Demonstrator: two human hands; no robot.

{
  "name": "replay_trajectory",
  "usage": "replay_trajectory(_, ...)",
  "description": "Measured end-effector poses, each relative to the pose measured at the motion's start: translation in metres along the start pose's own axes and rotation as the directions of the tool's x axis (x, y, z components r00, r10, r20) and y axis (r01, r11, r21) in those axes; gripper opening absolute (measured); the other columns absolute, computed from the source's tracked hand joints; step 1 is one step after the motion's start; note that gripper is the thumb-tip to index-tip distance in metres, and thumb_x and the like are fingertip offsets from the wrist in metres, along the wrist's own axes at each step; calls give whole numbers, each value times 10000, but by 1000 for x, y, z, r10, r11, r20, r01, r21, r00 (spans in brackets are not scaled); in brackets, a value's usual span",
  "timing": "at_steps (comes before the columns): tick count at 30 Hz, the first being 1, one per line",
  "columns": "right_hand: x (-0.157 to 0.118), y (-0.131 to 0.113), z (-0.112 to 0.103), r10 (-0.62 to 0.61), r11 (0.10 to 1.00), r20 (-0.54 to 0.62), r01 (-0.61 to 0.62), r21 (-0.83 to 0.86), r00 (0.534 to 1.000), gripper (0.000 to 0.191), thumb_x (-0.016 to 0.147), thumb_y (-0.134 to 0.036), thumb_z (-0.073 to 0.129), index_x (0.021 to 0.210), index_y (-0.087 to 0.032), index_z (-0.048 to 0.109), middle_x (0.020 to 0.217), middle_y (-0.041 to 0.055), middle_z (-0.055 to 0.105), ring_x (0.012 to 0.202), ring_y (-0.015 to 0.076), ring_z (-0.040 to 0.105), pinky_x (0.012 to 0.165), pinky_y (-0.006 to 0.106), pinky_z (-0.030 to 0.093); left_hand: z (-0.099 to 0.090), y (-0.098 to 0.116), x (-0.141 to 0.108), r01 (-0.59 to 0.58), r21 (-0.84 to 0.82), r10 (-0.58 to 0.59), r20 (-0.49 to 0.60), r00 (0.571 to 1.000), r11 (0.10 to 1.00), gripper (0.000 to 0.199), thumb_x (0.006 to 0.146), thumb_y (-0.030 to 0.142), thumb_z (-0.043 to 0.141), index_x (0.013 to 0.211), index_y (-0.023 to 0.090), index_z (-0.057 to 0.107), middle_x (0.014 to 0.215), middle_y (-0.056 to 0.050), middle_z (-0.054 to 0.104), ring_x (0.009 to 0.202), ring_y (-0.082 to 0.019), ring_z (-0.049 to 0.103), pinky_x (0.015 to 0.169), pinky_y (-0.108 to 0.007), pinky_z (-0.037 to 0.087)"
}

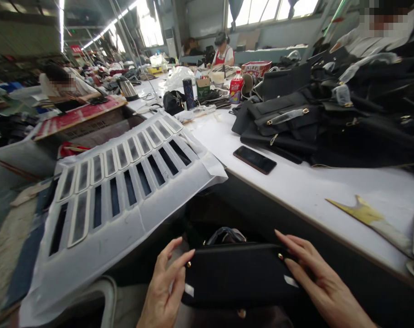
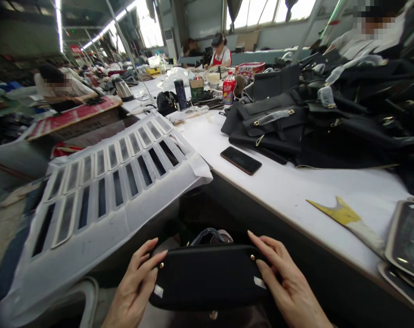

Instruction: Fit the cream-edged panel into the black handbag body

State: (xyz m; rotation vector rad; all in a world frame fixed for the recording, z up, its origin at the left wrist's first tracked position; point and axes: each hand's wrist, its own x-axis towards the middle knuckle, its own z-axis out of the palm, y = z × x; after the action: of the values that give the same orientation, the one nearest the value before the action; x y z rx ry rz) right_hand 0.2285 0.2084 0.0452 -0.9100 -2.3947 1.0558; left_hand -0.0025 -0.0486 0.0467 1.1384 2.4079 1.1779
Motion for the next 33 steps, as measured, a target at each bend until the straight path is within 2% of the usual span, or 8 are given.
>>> replay_trajectory(2,3,3,-5,-178,973,116,192,-127,977,414,978,-285,422,1347,-410,561,1499,34,429,1311,252,500,980,347,527,-6,-3,3,-172,115,159,113,981,978,474,970,126,343,1285,378,591,1576,-8,260,1426,-252,322,1150,-492,344)
replay_trajectory(6,11,0,-14,-387,757,380,524,-389,840,607,888,-111,431,1381,-457,503,1559,-36,350,1453,356,252,1012,603,469,-14,-6,12,-472,348,388,285,877,810,638,879,8,380,1356,406,525,1615,8,212,1474,-297,215,1152,-638,243)
replay_trajectory(10,25,-26,-22,-434,608,482,642,-467,761,776,708,0,436,1369,-395,535,1517,-46,402,1448,371,246,1023,670,424,-21,6,24,-596,443,479,356,802,669,683,783,-25,417,1343,343,553,1564,19,356,1477,-271,215,1198,-606,69)
replay_trajectory(13,33,-56,-14,-451,652,474,642,-404,756,506,715,-40,449,1065,-282,723,1402,-22,559,1390,330,394,1115,655,329,-22,24,32,-656,452,534,381,755,605,620,723,-2,441,1238,287,631,1477,45,489,1458,-239,271,1214,-547,-51)
replay_trajectory(16,36,-81,13,-486,694,418,629,-349,768,435,784,-78,449,1107,-219,703,1351,28,609,1304,274,518,1151,586,332,-11,41,35,-640,486,580,291,761,595,435,764,67,474,1108,232,682,1423,11,551,1419,-243,347,1223,-522,-47)
replay_trajectory(22,37,-86,58,-380,719,514,595,-358,769,558,919,-260,552,1454,-147,440,1466,91,457,1306,342,499,1052,587,461,18,46,34,-582,579,507,309,805,571,583,847,190,571,1414,118,455,1433,-70,540,1306,-235,507,1230,-454,165)
replay_trajectory(28,56,-54,3,-100,873,596,358,-332,797,425,965,-467,486,1390,-457,483,1413,-50,533,1372,343,406,1126,680,250,-9,33,41,-293,267,175,390,904,918,449,891,239,573,1333,318,568,1287,0,660,1130,-214,652,1022,-356,512)
replay_trajectory(33,55,-20,-17,25,982,524,77,-171,851,443,926,-540,488,1336,-391,565,1400,-11,539,1330,312,467,1124,513,349,-10,15,34,12,-42,-1,241,971,999,307,924,297,530,1194,329,673,1195,9,707,1113,-201,662,969,-250,512)
